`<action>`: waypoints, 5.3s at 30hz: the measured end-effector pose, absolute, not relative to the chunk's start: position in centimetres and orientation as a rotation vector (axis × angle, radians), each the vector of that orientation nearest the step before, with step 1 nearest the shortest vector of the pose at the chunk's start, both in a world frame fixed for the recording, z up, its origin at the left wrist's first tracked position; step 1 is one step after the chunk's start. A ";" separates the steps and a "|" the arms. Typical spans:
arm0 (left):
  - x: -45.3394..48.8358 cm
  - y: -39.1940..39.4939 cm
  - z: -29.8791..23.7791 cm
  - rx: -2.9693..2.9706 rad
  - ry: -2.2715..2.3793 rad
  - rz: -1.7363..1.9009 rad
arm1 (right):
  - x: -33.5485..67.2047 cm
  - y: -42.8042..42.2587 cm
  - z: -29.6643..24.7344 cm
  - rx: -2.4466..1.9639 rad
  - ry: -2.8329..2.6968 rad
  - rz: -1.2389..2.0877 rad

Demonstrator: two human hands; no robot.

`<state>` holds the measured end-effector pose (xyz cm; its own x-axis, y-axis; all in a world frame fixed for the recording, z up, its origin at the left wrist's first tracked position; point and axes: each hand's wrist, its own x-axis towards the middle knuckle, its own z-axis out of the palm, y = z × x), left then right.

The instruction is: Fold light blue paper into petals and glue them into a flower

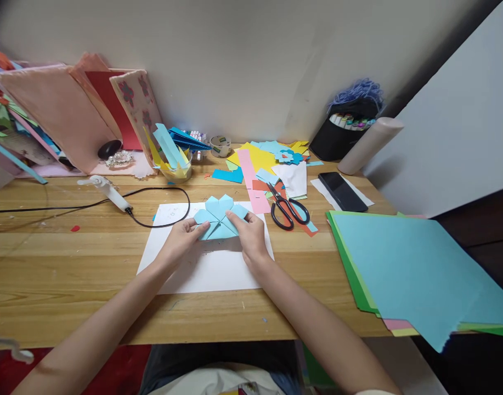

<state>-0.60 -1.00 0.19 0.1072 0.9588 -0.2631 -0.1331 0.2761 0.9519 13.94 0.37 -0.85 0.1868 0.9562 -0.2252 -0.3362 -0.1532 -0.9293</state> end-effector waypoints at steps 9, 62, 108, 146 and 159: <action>-0.8 -1.0 0.8 0.902 1.116 0.964 | 13.8 0.3 -1.0 -1.189 -0.697 1.322; -2.9 0.0 1.5 1.078 1.310 0.753 | 13.6 0.0 -1.4 -1.159 -1.017 1.496; -5.4 2.0 0.1 0.590 1.509 1.485 | 15.4 2.4 -0.8 -1.328 -1.389 1.273; -2.4 -0.1 1.3 1.027 1.580 1.211 | 15.4 1.7 0.0 -1.239 -1.332 1.508; -2.5 0.1 0.8 0.914 1.491 1.189 | 14.9 1.6 0.1 -1.240 -1.441 1.201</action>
